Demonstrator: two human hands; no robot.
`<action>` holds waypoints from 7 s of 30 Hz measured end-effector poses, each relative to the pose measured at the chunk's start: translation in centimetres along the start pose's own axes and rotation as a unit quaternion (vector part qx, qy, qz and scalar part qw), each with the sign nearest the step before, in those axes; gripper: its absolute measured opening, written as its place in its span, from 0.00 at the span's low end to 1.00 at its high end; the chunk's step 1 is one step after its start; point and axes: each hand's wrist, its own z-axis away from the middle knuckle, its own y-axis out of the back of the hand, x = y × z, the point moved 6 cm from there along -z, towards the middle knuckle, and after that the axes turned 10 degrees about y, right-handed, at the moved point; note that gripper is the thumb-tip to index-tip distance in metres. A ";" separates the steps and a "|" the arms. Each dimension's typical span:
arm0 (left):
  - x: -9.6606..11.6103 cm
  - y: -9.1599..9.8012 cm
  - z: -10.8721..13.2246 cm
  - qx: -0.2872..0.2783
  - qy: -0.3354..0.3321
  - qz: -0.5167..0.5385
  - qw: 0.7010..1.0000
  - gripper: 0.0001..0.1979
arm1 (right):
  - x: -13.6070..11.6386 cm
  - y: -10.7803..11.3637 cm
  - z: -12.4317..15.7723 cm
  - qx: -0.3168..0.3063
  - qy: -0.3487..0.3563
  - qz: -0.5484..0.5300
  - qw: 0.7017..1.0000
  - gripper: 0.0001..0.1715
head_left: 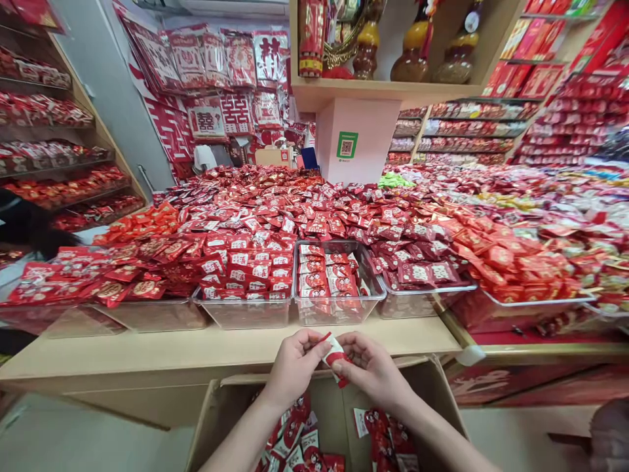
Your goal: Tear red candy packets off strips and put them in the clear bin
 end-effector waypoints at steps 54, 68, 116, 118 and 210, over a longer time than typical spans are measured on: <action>0.3 -1.0 0.4 -0.084 0.011 0.007 0.996 0.24 | 0.1 1.1 -0.2 0.017 0.019 0.021 0.999 0.13; 0.1 -0.2 -0.3 -0.049 0.010 0.013 0.999 0.15 | -9.3 7.4 -6.6 0.043 0.101 0.507 0.855 0.08; 0.2 -0.9 1.1 -0.037 -0.067 -0.182 0.980 0.09 | -5.4 6.3 -17.7 -0.121 -0.143 0.748 0.637 0.19; 0.4 -1.0 1.1 -0.039 -0.072 -0.186 0.979 0.08 | -5.2 6.4 -18.0 -0.132 -0.150 0.749 0.631 0.21; -0.3 0.5 0.2 0.014 -0.029 0.042 0.999 0.04 | -2.7 10.1 -20.1 -0.008 -0.105 0.695 0.711 0.16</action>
